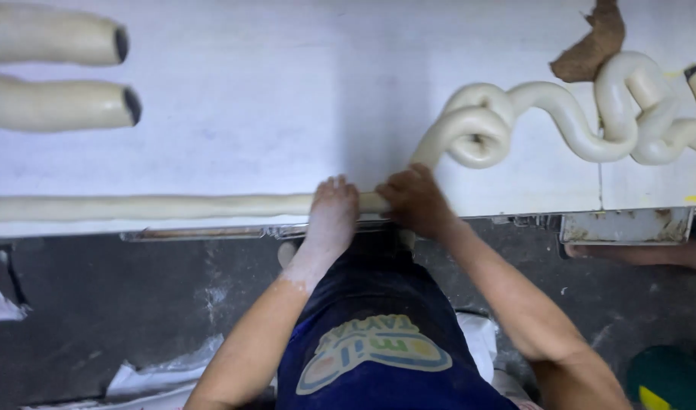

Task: Forming long cylinders of dough by rolling and stretching them on a floured work surface in a bakery.

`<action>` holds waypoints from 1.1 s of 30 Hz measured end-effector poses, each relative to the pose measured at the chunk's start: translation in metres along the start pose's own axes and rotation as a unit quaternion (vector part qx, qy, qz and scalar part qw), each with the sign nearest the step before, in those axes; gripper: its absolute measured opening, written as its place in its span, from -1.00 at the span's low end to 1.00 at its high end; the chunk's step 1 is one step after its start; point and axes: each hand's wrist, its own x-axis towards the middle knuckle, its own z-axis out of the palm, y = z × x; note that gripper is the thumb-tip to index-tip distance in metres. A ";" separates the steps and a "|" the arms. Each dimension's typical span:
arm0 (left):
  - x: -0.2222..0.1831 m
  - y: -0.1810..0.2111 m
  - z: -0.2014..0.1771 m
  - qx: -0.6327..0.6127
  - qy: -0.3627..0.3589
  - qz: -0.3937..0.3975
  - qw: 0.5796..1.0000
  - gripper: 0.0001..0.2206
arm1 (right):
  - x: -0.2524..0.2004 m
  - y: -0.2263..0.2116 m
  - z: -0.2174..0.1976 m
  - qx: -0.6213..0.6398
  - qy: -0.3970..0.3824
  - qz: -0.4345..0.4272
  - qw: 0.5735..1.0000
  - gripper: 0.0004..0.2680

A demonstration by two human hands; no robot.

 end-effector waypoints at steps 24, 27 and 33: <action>0.015 0.008 -0.025 0.039 0.065 -0.028 0.997 -0.63 | -0.037 0.286 -0.068 0.015 -0.104 0.322 0.941 -0.30; 0.008 0.028 -0.027 0.012 -0.003 -0.072 0.997 -0.67 | -0.034 0.281 -0.066 0.088 -0.123 0.334 0.931 -0.37; 0.013 0.048 -0.018 0.003 -0.059 -0.162 0.985 -0.70 | -0.045 0.353 -0.174 0.288 -0.321 0.272 0.860 -0.54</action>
